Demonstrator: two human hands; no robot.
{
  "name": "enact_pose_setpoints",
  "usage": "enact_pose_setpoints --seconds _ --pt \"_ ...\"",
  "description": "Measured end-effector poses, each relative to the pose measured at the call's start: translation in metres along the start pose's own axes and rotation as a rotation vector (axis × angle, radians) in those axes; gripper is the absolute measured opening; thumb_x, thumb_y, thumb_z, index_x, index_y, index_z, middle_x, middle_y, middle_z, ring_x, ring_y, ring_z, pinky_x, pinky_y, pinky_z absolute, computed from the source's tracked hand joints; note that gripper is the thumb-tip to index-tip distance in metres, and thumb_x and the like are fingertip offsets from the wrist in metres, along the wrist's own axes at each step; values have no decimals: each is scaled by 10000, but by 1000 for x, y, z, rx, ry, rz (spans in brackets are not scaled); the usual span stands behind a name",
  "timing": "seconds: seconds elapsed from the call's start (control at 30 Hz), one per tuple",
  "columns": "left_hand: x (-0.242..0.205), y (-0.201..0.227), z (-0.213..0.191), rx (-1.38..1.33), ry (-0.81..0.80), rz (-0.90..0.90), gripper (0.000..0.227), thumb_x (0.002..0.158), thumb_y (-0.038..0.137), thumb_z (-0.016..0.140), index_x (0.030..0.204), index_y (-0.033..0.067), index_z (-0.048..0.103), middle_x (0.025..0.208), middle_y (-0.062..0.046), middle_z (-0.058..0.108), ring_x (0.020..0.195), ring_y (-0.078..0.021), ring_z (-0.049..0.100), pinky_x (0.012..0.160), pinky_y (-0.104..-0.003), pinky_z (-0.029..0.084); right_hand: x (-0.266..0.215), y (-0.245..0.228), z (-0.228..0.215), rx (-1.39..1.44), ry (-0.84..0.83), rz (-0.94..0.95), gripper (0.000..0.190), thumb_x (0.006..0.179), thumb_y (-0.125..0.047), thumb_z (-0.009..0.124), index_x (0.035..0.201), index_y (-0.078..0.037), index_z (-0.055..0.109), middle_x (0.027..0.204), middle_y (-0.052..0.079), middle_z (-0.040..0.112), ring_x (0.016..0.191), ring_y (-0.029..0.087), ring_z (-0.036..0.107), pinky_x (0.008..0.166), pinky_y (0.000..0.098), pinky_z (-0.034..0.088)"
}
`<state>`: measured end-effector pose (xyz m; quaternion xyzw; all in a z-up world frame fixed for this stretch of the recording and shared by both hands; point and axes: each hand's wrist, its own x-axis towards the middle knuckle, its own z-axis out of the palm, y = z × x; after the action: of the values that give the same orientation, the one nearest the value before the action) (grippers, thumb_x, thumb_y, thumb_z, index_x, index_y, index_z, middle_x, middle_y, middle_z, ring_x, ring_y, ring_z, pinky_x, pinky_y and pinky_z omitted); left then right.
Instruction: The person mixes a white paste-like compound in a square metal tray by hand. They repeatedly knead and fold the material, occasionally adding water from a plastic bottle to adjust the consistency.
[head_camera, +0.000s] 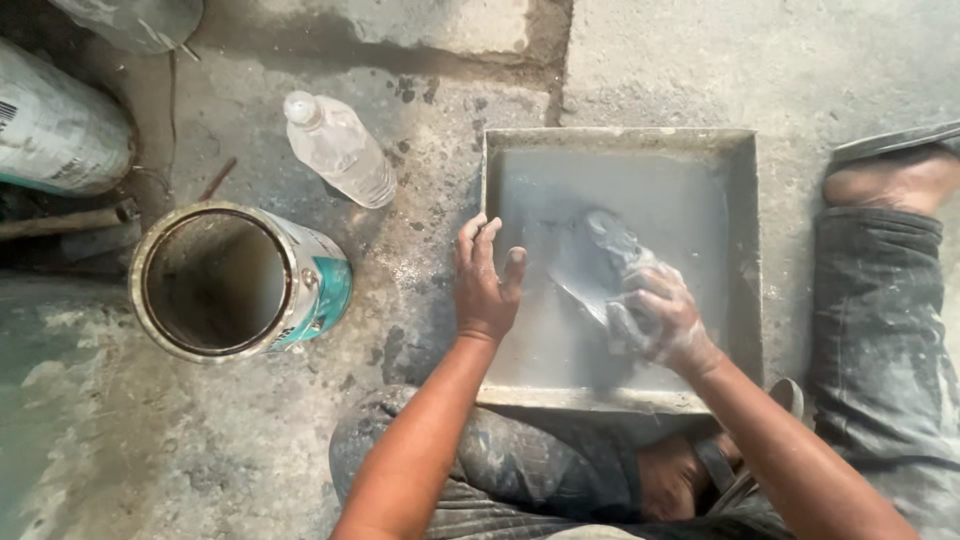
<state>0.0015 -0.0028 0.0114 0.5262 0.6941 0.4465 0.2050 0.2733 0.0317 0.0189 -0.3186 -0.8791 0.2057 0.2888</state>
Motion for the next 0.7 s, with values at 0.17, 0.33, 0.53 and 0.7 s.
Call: enact_pose_setpoints --seconds 0.17,0.33,0.53,0.7 --pt "-2 0 2 -4 -19 3 743 1044 657 409 1380 15 576 1465 -197 485 1377 -391 477 1177 -498 379 42 1 46 -328 -12 36 428 835 -294 743 1217 -102 724 1341 107 588 1168 344 553 963 530 484" --pt "-4 -4 3 -5 -6 36 769 1037 664 446 1402 -5 549 1445 -217 484 1372 -398 487 1176 -504 393 130 52 90 -423 -67 -170 389 797 -365 735 1125 -156 749 1297 114 590 1147 339 532 907 488 465" --pt "0 -7 5 -13 68 103 666 1056 581 479 1373 1 561 1419 -221 517 1361 -399 507 1184 -497 399 119 24 107 -336 -379 41 437 703 -314 744 1053 -52 722 1225 182 572 1163 375 532 1004 488 459" --pt "3 -12 9 -9 76 140 601 1063 511 506 1355 -11 564 1400 -228 526 1341 -404 507 1166 -493 396 28 -40 69 -348 -629 67 265 866 -180 602 1083 -85 720 1299 173 564 1263 343 493 1269 596 227"
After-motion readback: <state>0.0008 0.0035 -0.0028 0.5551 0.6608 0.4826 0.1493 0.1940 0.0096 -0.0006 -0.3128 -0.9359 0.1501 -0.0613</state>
